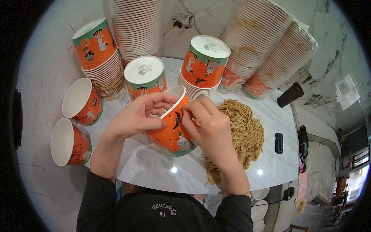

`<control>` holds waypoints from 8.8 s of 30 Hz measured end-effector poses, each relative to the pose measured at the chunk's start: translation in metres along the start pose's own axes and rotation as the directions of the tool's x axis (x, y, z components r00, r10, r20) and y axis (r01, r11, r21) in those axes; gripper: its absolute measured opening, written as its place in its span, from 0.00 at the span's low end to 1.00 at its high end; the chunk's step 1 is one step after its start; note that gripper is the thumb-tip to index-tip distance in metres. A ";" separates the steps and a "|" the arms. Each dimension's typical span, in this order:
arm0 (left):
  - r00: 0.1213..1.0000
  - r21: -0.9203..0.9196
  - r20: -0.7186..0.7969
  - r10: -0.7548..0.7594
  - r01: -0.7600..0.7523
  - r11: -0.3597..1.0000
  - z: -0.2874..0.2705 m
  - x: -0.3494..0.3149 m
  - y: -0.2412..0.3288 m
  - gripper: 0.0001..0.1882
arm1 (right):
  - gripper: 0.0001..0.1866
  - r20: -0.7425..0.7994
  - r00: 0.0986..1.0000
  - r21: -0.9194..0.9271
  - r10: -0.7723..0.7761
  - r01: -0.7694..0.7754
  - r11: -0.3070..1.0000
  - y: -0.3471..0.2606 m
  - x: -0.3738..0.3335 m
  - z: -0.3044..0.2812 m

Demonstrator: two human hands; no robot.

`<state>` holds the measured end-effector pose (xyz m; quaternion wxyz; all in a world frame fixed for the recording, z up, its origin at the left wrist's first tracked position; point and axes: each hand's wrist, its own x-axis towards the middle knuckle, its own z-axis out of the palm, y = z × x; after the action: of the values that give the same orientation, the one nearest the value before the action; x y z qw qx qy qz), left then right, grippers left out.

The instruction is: Tying elastic strings around individual decorative paper cups.

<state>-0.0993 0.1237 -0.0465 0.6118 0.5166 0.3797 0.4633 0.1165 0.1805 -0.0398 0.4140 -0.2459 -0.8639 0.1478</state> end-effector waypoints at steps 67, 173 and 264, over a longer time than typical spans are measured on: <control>0.992 0.162 0.121 0.018 -0.037 0.986 0.002 -0.014 0.011 0.23 | 0.07 0.332 0.921 0.591 0.205 -0.373 0.715 -0.007 -0.001 -0.006; 0.996 0.295 -0.034 0.083 -0.069 0.953 -0.037 0.022 -0.029 0.16 | 0.08 0.285 0.929 0.369 0.236 -0.333 0.868 0.032 0.005 0.027; 0.946 -0.197 0.108 -0.307 0.323 0.926 -0.055 0.035 -0.040 0.05 | 0.07 0.130 0.991 0.172 -0.024 0.001 0.985 0.020 0.006 0.034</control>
<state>-0.1344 0.1711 -0.0950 0.7437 0.3978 0.3827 0.3771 0.0927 0.1985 -0.0658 0.3766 -0.1936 -0.8749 0.2351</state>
